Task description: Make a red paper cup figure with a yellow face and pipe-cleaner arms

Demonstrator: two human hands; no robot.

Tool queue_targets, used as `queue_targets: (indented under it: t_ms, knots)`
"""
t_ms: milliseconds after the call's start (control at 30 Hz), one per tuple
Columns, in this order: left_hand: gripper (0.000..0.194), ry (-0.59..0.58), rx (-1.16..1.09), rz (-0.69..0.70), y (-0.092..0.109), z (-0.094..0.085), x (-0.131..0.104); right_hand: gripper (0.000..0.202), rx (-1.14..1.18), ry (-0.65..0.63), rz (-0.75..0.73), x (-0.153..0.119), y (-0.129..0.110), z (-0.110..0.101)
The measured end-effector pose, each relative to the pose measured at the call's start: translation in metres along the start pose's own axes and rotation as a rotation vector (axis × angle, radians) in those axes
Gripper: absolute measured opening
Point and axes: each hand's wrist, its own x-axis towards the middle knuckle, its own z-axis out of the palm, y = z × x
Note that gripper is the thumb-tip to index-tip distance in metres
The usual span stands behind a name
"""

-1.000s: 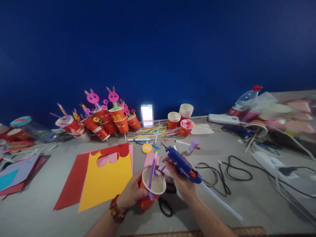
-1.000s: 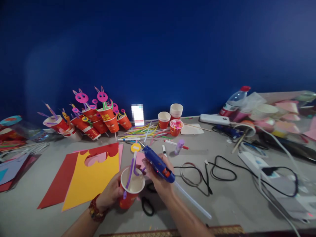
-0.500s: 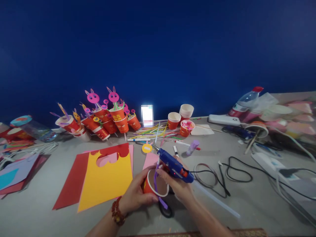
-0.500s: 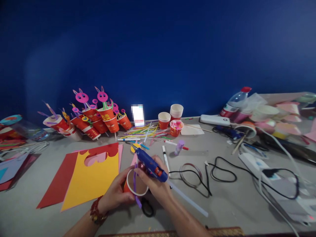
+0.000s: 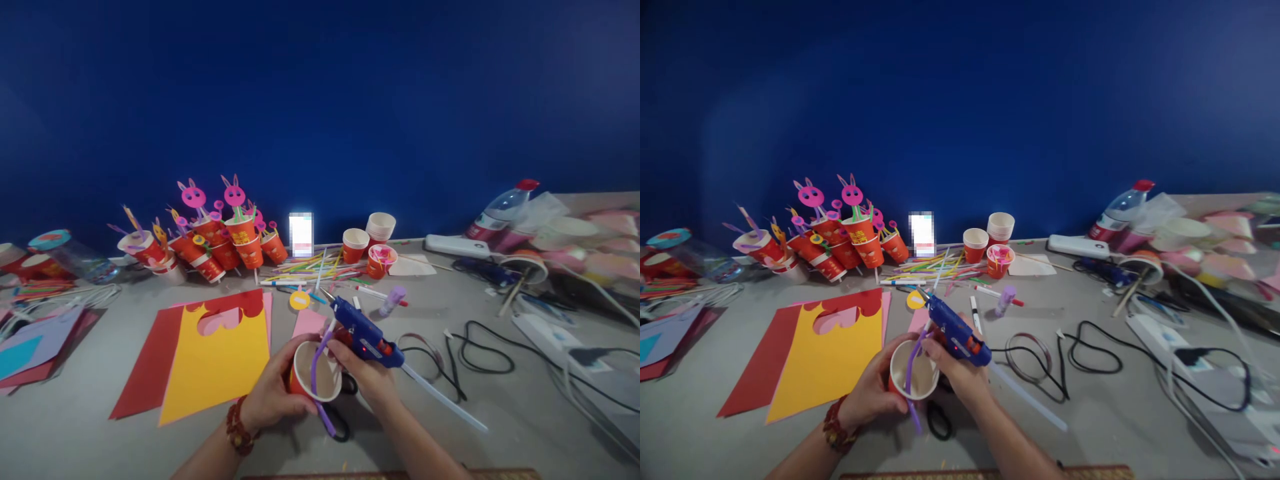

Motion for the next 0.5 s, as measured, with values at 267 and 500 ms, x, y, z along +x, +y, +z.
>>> queue_targets:
  t_ms: [267, 500]
  knots:
    - [0.084, 0.256, -0.059, 0.028, -0.009, -0.008, -0.001, 0.006, -0.04, -0.113, -0.407, -0.004, -0.006, 0.009]
    - [0.082, 0.379, -0.051, 0.016, -0.009, -0.008, 0.002, 0.023, -0.081, -0.199, -0.599, -0.013, -0.007, 0.025]
